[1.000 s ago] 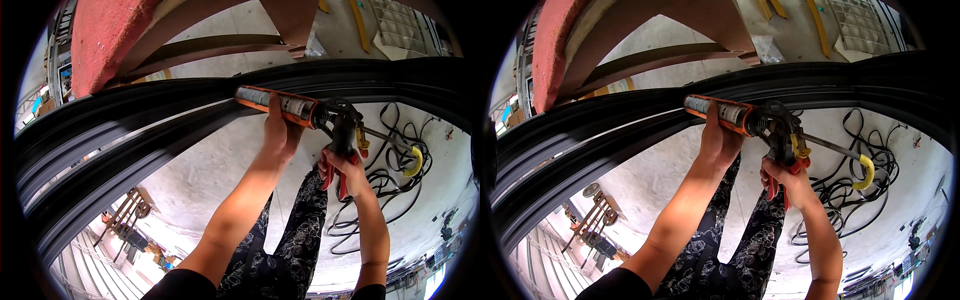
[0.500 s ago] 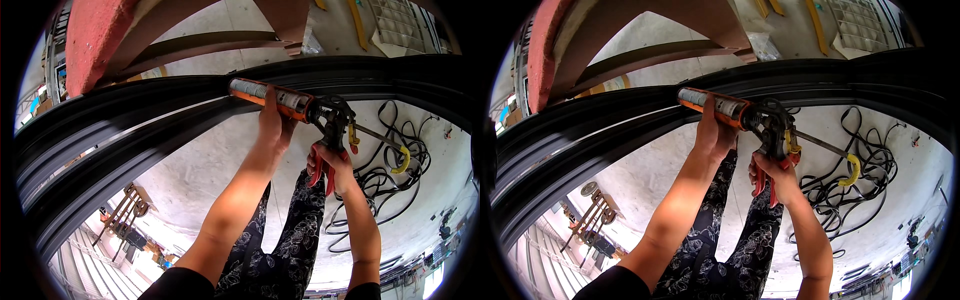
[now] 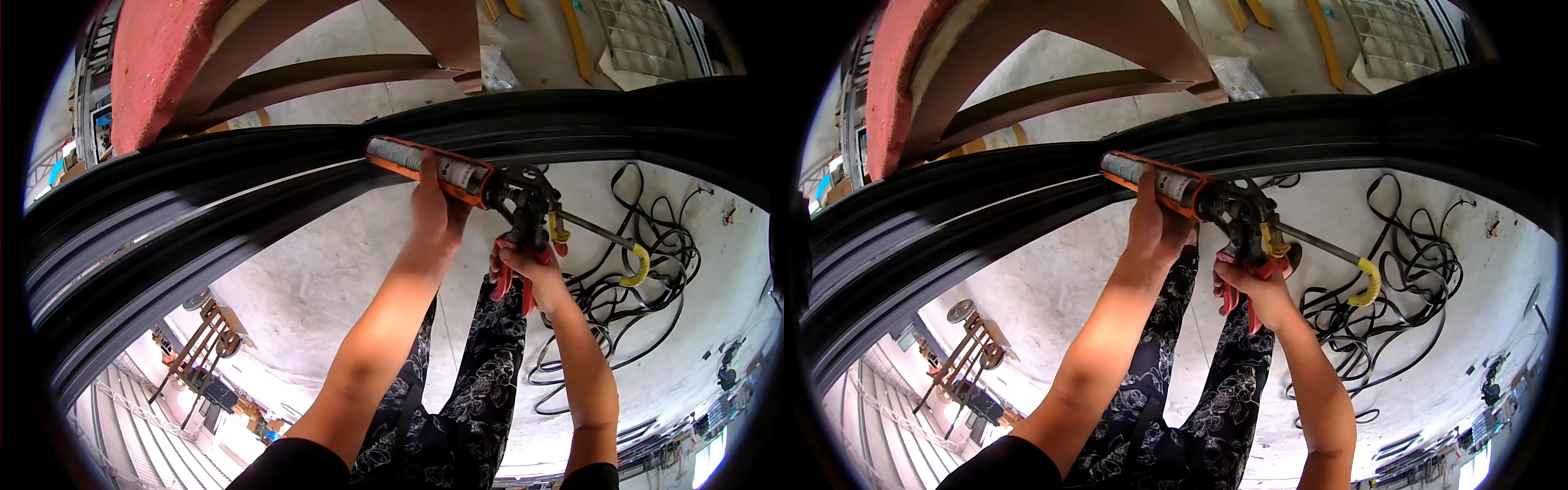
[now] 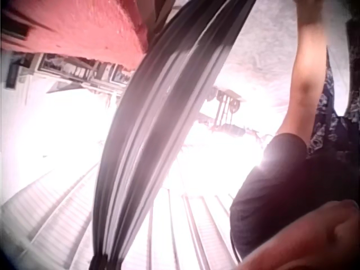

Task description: The person fits a rubber seal into a window frame, places a decorative metal grid into the frame, and applies sealant with a caulking gun around the edges.

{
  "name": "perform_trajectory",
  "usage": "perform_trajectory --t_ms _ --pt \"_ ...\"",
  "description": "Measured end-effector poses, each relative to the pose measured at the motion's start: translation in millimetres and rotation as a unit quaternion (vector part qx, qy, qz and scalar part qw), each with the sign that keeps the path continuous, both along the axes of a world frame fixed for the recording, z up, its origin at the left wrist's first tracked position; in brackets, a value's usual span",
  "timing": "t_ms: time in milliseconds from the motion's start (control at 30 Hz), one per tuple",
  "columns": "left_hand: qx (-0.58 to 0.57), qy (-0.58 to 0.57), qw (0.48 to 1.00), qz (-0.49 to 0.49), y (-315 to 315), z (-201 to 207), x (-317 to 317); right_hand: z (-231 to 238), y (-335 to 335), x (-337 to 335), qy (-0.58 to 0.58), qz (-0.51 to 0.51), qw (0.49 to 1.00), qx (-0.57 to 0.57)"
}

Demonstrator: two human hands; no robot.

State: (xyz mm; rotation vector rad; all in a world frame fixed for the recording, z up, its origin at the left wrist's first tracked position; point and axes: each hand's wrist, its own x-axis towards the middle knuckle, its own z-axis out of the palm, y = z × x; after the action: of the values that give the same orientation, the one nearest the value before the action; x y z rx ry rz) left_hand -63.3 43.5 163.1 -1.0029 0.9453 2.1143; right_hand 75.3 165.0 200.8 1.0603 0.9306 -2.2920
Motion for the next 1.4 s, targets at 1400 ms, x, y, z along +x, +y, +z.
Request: perform_trajectory --t_ms 1400 --pt "-0.118 0.094 0.981 -0.121 134.9 199.6 237.4 95.3 69.1 292.6 -0.015 -0.405 0.902 -0.147"
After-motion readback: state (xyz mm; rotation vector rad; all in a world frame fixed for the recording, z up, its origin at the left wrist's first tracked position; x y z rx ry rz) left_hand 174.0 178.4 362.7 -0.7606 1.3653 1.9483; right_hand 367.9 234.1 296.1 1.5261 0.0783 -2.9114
